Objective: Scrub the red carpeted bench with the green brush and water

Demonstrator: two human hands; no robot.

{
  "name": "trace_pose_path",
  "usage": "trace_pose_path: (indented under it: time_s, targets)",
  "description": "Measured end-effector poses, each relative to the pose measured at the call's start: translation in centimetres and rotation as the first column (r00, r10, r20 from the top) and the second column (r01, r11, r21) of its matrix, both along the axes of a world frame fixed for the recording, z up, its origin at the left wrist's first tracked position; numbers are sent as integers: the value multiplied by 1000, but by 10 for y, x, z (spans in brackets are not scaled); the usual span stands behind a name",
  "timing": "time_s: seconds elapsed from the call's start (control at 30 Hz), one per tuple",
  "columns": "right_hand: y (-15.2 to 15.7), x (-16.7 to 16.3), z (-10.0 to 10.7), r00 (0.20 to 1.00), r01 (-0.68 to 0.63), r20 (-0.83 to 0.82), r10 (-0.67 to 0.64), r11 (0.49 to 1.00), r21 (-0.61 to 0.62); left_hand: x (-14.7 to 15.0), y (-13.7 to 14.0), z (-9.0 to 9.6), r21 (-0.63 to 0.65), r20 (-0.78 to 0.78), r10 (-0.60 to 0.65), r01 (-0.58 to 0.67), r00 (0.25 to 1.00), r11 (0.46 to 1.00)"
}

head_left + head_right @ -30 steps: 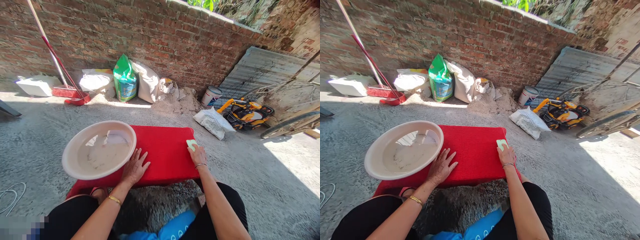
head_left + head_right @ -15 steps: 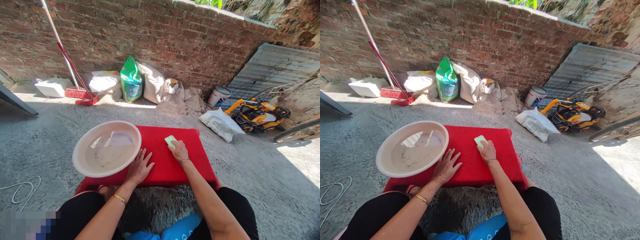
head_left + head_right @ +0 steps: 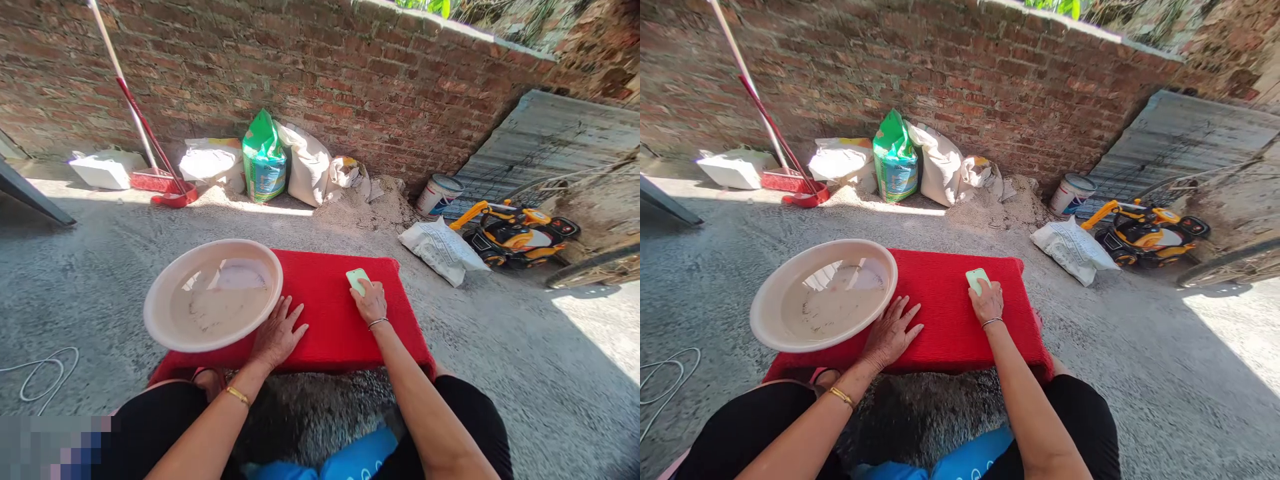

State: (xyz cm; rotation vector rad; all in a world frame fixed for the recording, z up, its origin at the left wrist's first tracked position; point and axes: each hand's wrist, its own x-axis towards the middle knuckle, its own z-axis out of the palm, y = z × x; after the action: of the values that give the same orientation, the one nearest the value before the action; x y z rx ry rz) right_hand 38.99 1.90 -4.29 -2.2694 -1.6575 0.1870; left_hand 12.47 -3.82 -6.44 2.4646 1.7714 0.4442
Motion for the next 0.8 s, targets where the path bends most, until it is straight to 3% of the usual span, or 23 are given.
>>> trace_pose_path:
  time_s: [0.1, 0.2, 0.4, 0.5, 0.6, 0.7, 0.8]
  targets:
    - [13, -24, -2, 993, -111, 35, 111, 994, -2, 0, 1, 1, -6, -9, -6, 6, 1000, 1000]
    - [17, -3, 1, 994, -98, 44, 101, 993, -62, 0, 1, 0, -11, -6, -4, 4, 1000, 1000]
    - [-2, 92, 6, 980, 189, 77, -181, 976, -107, 1, 0, -2, -13, 27, 2, -2, 1000, 1000]
    - [-5, 106, 7, 942, 336, 41, -334, 936, -105, 1, 0, -1, -18, 9, 4, -4, 1000, 1000]
    - [4, 79, 3, 955, 293, -27, -295, 955, -51, 1, 0, 0, -15, -7, 3, -3, 1000, 1000]
    - [19, 27, -4, 992, 115, -55, -113, 993, 31, 0, 1, -1, -8, -10, -7, 7, 1000, 1000]
    - [33, -11, -7, 997, -55, -44, 56, 998, 37, 0, 1, -2, 0, -8, -8, 8, 1000, 1000]
